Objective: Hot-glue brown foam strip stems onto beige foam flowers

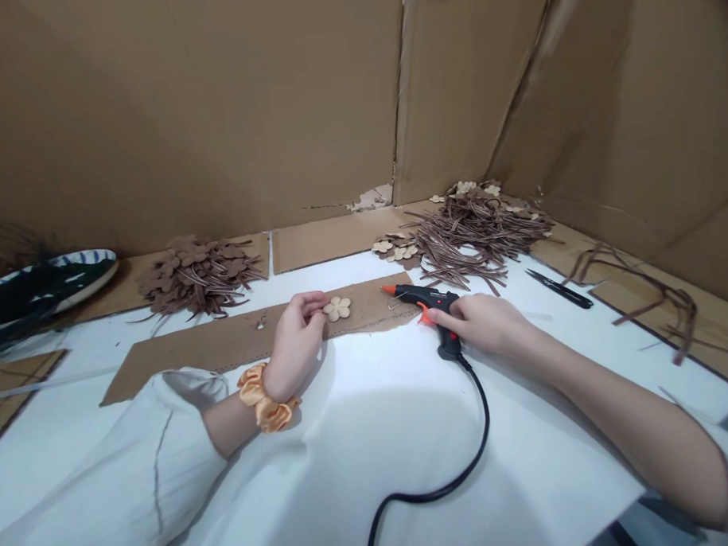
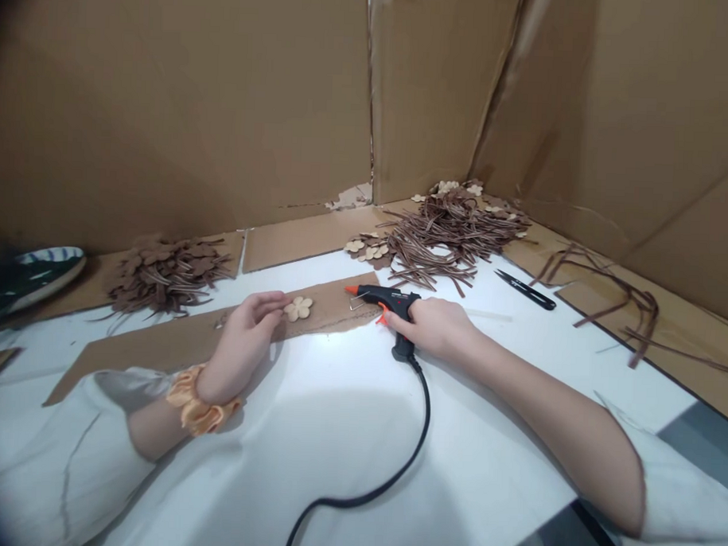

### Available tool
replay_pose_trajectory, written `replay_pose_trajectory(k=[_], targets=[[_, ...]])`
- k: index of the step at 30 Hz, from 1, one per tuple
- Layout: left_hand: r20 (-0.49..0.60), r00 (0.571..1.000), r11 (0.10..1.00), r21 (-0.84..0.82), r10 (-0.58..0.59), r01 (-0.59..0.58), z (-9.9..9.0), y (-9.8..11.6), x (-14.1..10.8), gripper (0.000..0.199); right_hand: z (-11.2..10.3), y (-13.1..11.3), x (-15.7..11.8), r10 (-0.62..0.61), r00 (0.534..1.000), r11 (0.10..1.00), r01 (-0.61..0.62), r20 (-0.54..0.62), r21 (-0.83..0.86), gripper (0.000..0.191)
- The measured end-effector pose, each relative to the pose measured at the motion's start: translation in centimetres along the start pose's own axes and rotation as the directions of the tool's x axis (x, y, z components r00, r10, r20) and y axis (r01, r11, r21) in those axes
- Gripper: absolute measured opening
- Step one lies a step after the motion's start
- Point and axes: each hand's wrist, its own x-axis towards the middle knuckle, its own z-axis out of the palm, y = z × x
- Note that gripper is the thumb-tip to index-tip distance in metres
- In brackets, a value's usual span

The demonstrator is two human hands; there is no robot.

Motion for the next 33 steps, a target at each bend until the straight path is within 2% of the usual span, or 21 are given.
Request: replay_pose_trajectory(k=[3,5,7,9,12,16,20,24,28,31,33], targets=[[0.003,1.000,1.000,-0.019,0.005,-0.005,0.1,0.0,0.0,0.023,-2.0,0.7,0.0,0.042,0.994,0.999,-0.040,-0.102,0.015,0.056],[-0.011,1.000,0.999,-0.027,0.018,-0.018,0.1,0.0,0.0,0.023,-3.9,1.5,0.6,0.081,0.960,0.996,-0.073,-0.267,0.042,0.051],[-0.039,0.999,0.999,-0.021,0.030,-0.031,0.1,-0.1,0.0,0.025,-5.5,2.5,2.0,0.127,0.930,0.991,-0.132,-0.346,0.010,0.041],[-0.073,0.997,0.999,-0.011,0.033,-0.034,0.0,-0.1,0.0,0.025,-6.7,3.4,4.1,0.134,0.931,0.988,-0.153,-0.340,-0.029,0.029],[-0.108,0.994,0.999,-0.016,0.028,-0.030,0.0,0.1,-0.2,0.025,-7.1,4.2,8.0,0.151,0.948,0.985,-0.167,-0.279,-0.035,0.022],[-0.124,0.992,0.999,-0.026,0.031,-0.035,-0.1,0.5,-0.4,0.022,-6.3,4.5,12.2,0.198,0.967,0.979,-0.203,-0.159,-0.014,0.034],[-0.123,0.992,0.999,-0.025,0.043,-0.046,-0.1,0.4,-0.3,0.019,-5.2,4.2,14.1,0.232,0.968,0.973,-0.230,-0.098,0.033,0.034],[-0.127,0.990,0.998,-0.020,0.054,-0.057,-0.1,0.2,0.0,0.019,-5.1,4.2,14.0,0.227,0.967,0.971,-0.214,-0.119,0.109,0.035],[-0.162,0.982,0.995,0.011,0.096,-0.095,-0.2,0.2,-0.2,0.022,-7.2,4.4,11.8,0.171,0.958,0.969,-0.121,-0.232,0.215,0.032],[-0.166,0.945,0.957,0.115,0.283,-0.267,-0.2,0.7,-1.0,0.021,-9.2,4.0,8.8,0.073,0.944,0.948,0.035,-0.323,0.315,0.020],[-0.139,0.868,0.874,0.187,0.476,-0.449,-0.2,1.0,-1.9,0.019,-9.9,3.0,6.2,-0.014,0.939,0.910,0.154,-0.345,0.384,0.020]])
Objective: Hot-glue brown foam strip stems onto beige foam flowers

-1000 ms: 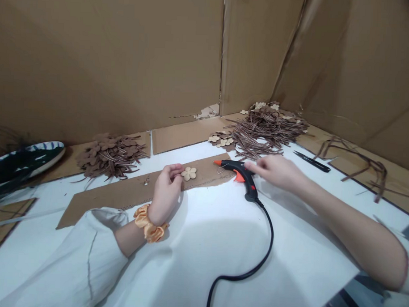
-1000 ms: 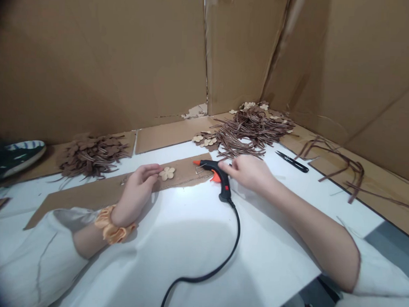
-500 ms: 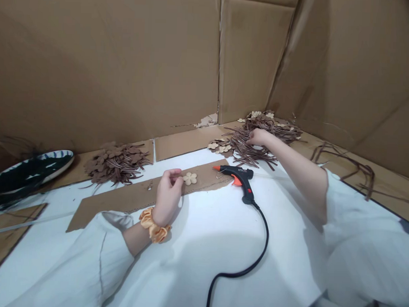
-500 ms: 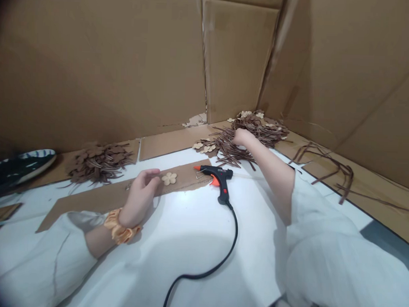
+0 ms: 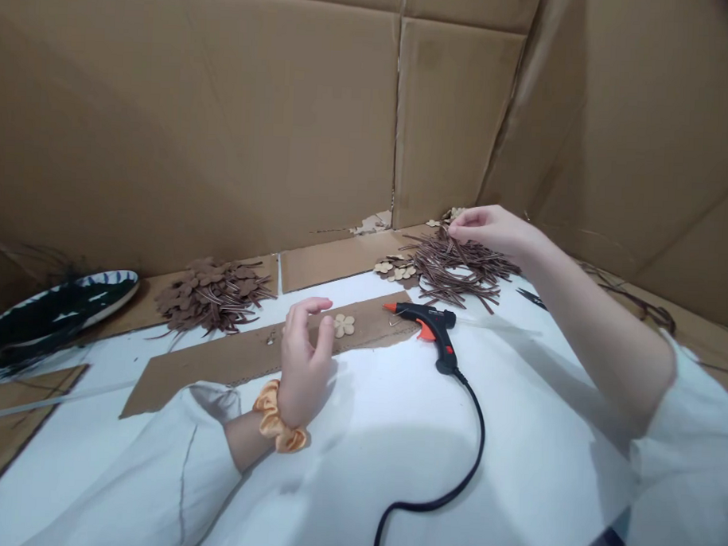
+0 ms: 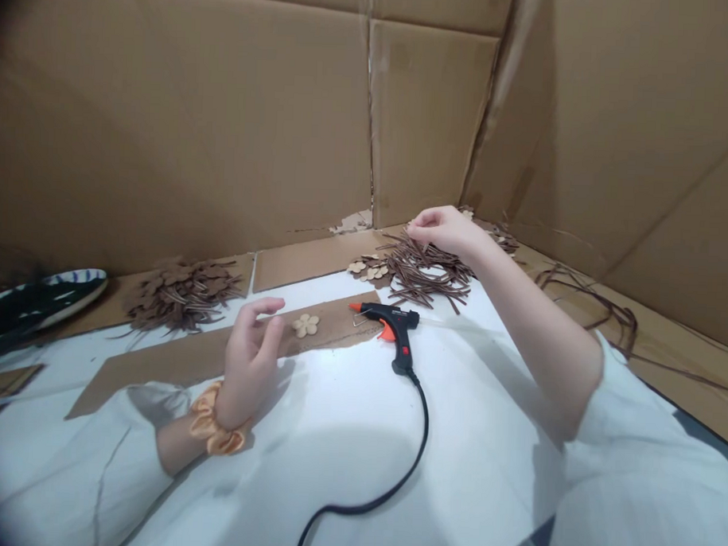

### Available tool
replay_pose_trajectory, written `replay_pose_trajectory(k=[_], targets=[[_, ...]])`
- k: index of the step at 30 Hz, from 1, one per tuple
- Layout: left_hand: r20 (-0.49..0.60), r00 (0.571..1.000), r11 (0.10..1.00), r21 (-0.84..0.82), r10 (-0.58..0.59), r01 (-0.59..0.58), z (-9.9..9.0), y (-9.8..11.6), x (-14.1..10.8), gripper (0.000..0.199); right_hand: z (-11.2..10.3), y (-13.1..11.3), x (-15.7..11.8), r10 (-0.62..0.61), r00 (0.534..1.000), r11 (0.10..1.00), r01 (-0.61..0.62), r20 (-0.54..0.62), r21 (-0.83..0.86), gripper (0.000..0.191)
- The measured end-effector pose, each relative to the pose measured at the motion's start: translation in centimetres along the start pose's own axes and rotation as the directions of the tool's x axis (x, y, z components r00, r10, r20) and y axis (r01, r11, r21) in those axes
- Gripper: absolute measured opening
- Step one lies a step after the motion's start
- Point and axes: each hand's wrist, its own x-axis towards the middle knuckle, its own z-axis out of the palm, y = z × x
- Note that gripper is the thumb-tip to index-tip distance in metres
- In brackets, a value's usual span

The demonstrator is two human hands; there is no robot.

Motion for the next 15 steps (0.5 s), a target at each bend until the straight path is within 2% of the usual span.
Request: replay_pose_trajectory(k=[1,3,5,8,10,12,15], targets=[[0.006,0.996,0.996,0.009,0.088,-0.088,-0.1,0.4,-0.3,0.018,-0.1,-0.9,-1.2,-0.052,0.998,0.995,0.049,0.031,0.085,0.020],[0.043,0.982,0.983,0.018,0.181,-0.182,-0.1,1.0,-1.1,0.021,0.3,-2.9,-3.8,-0.213,0.971,0.871,0.139,0.108,0.472,0.017],[0.094,0.980,0.984,0.005,0.175,-0.176,-0.2,1.6,-1.9,0.028,1.3,-5.0,-6.1,-0.300,0.927,0.758,0.087,0.227,0.647,0.017],[0.149,0.980,0.990,-0.072,0.134,-0.124,-0.2,2.4,-2.9,0.036,3.3,-7.5,-8.8,-0.411,0.825,0.671,-0.015,0.389,0.741,0.016],[0.169,0.980,0.987,-0.140,0.103,-0.080,-0.3,2.9,-3.5,0.035,4.5,-8.4,-9.8,-0.450,0.786,0.645,-0.042,0.424,0.763,0.017],[0.187,0.981,0.978,-0.207,0.046,-0.007,-0.5,3.3,-3.9,0.029,5.5,-8.7,-10.3,-0.440,0.785,0.630,-0.075,0.436,0.773,0.017],[0.131,0.990,0.967,-0.239,-0.055,0.086,-0.9,3.4,-4.2,0.016,6.4,-8.5,-10.7,-0.384,0.823,0.619,-0.107,0.418,0.778,0.018]])
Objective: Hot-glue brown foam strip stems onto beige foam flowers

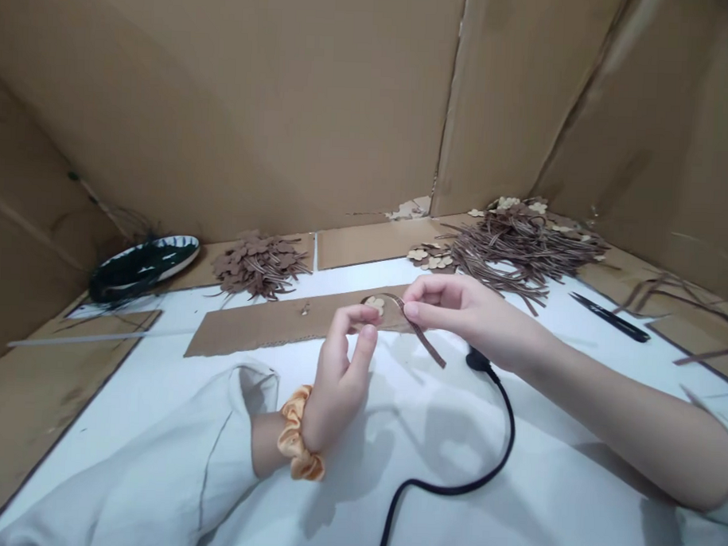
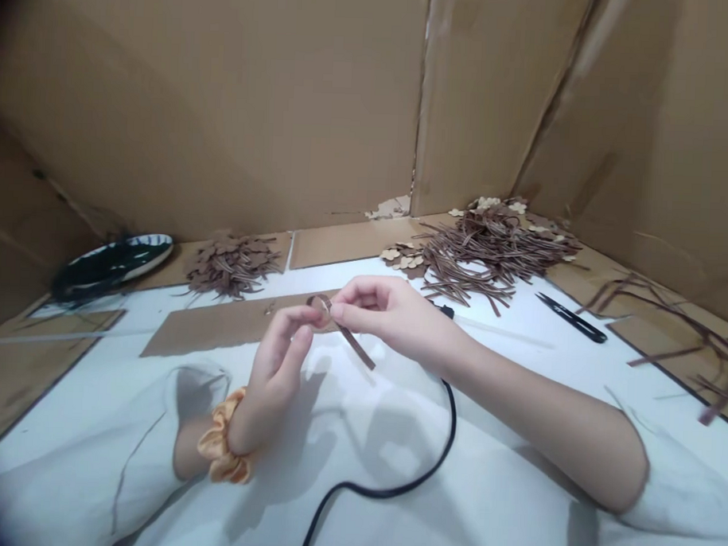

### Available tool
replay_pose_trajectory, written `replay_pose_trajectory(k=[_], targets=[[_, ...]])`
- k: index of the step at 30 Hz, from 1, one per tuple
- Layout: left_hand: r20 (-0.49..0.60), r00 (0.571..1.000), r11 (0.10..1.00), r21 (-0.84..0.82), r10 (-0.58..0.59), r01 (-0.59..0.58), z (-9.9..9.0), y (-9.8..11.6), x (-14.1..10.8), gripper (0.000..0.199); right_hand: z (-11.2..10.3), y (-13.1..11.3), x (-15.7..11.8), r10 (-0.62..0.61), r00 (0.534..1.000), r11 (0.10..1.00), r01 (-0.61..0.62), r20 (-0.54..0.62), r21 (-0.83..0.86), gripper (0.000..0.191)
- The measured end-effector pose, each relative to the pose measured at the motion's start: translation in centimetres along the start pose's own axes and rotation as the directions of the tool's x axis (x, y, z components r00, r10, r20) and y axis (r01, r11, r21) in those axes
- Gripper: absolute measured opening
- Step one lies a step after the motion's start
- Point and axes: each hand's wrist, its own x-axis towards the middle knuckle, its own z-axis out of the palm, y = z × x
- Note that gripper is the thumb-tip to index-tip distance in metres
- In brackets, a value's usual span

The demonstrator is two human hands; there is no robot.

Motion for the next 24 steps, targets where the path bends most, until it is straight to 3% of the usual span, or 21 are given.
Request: replay_pose_trajectory(k=[4,7,11,16,24], targets=[[-0.171,0.978,0.990,0.097,0.115,-0.100,-0.6,-0.1,-0.1,0.011,0.2,0.5,-0.2,0.049,0.999,0.998,-0.050,-0.020,-0.035,0.019],[-0.116,0.976,0.971,0.171,0.186,-0.165,-0.7,0.0,-0.1,0.022,0.5,0.6,-0.4,0.079,0.996,0.995,-0.076,0.042,-0.062,0.021],[0.015,0.996,0.980,0.178,0.085,-0.087,-0.5,0.4,-0.2,0.018,0.9,1.5,-0.3,0.078,0.995,0.991,-0.070,0.065,-0.111,0.021],[0.040,0.999,0.989,0.149,-0.024,0.018,-0.5,0.7,0.0,0.019,1.3,2.7,0.1,0.086,0.996,0.990,-0.083,0.021,-0.114,0.016],[0.133,0.965,0.974,0.055,-0.227,0.222,-0.4,1.0,-0.1,0.025,2.1,2.9,0.1,0.077,0.989,0.990,-0.092,-0.128,-0.112,0.012]])
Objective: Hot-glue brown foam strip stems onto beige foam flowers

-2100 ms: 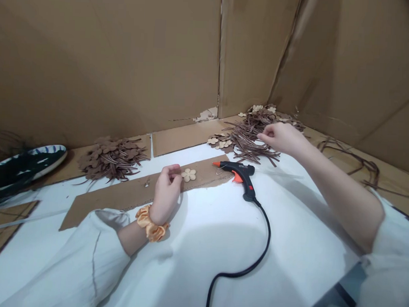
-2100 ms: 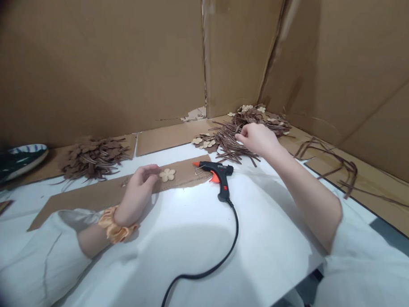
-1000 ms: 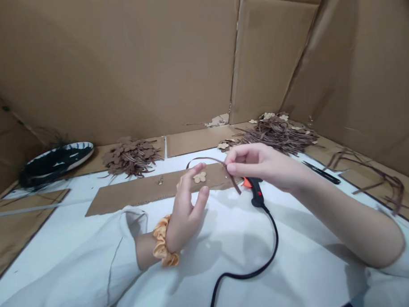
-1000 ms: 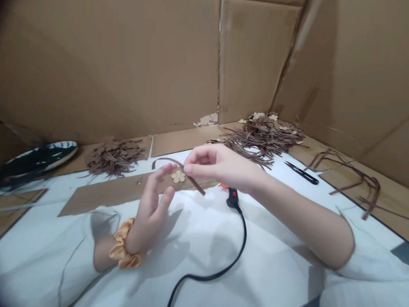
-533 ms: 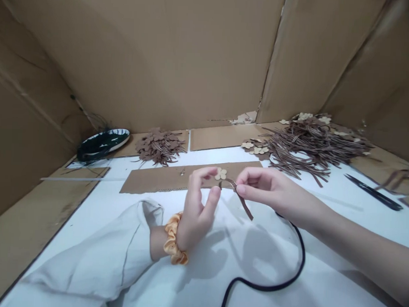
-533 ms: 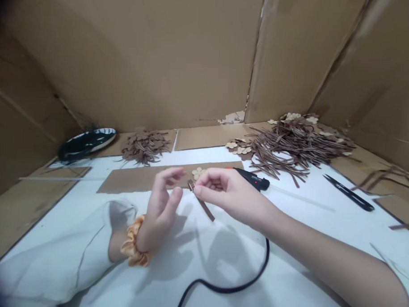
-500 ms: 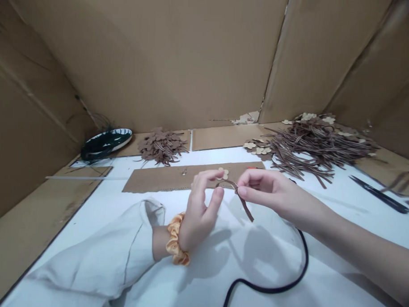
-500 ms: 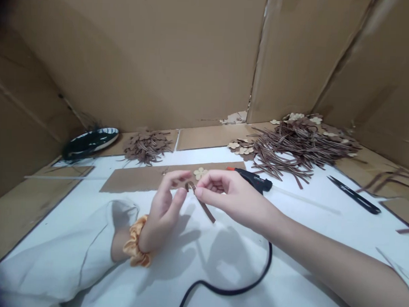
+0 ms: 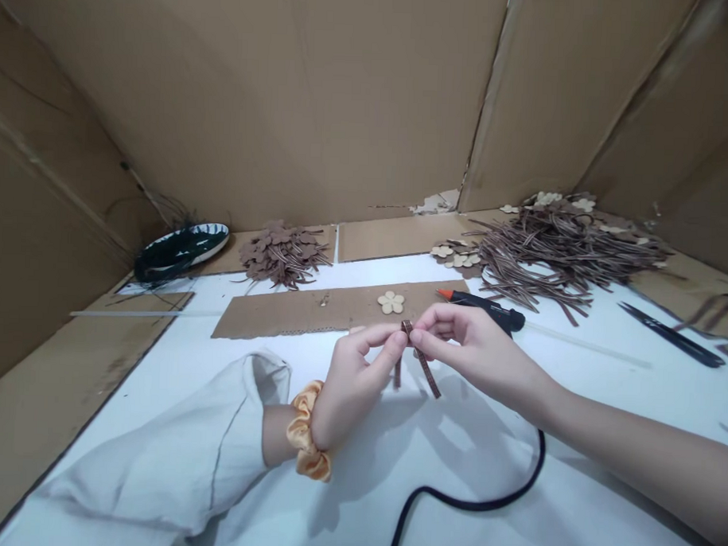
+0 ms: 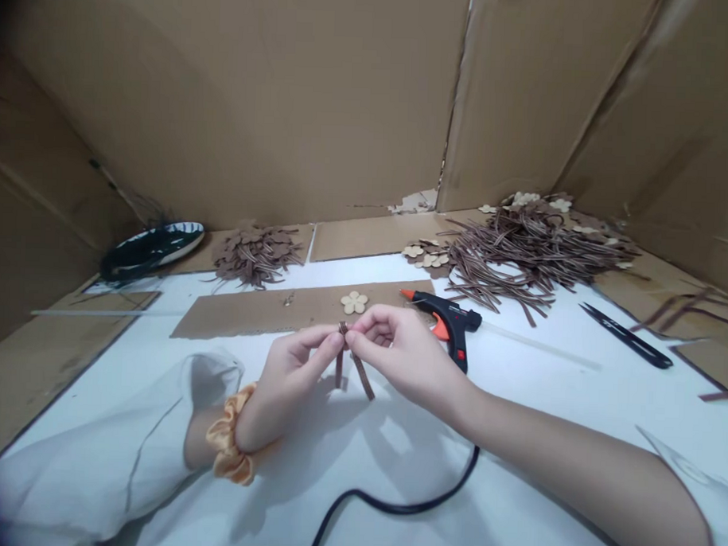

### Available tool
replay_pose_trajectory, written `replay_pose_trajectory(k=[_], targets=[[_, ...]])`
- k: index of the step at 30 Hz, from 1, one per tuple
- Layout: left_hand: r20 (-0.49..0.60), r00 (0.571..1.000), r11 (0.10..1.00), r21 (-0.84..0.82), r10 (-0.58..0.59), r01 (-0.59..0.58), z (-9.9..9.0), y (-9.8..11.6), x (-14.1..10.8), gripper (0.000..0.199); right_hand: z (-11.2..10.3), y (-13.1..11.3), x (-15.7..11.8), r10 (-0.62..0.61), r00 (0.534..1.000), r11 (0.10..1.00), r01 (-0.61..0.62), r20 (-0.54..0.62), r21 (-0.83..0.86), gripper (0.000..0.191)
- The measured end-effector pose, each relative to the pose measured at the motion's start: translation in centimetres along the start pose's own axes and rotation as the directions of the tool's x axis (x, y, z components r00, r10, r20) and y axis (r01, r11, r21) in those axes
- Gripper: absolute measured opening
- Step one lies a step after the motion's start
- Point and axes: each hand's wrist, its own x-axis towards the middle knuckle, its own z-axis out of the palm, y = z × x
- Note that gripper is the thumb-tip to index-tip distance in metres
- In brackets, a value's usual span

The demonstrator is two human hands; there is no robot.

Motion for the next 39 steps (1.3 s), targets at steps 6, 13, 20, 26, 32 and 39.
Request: replay_pose_trajectory(k=[6,13,20,26,32,39], targets=[[0.084,0.993,0.980,-0.174,-0.077,0.091,0.2,-0.1,0.0,0.025,0.2,0.4,0.0,-0.022,0.997,0.997,0.016,-0.074,-0.079,0.013],[0.122,0.990,0.964,-0.250,-0.068,0.097,0.4,-0.4,0.0,0.026,0.3,0.6,0.1,-0.060,0.989,0.990,0.042,-0.134,-0.137,0.017],[0.083,0.994,0.975,-0.207,-0.066,0.082,0.5,-0.6,0.2,0.035,0.5,0.8,0.2,-0.007,0.989,0.997,-0.005,-0.145,-0.079,0.016],[0.070,0.997,0.986,-0.158,-0.041,0.052,0.4,-0.7,0.1,0.037,0.4,0.7,0.2,0.023,0.994,0.997,-0.031,-0.108,-0.065,0.017],[0.073,0.997,0.995,-0.102,-0.011,0.018,0.2,-0.9,0.1,0.039,0.3,0.6,0.1,0.049,0.996,0.997,-0.053,-0.081,-0.054,0.019],[0.072,0.997,0.997,-0.083,0.002,0.004,0.2,-1.1,0.1,0.040,0.4,0.8,0.4,0.030,0.999,1.000,-0.030,-0.036,0.004,0.016]])
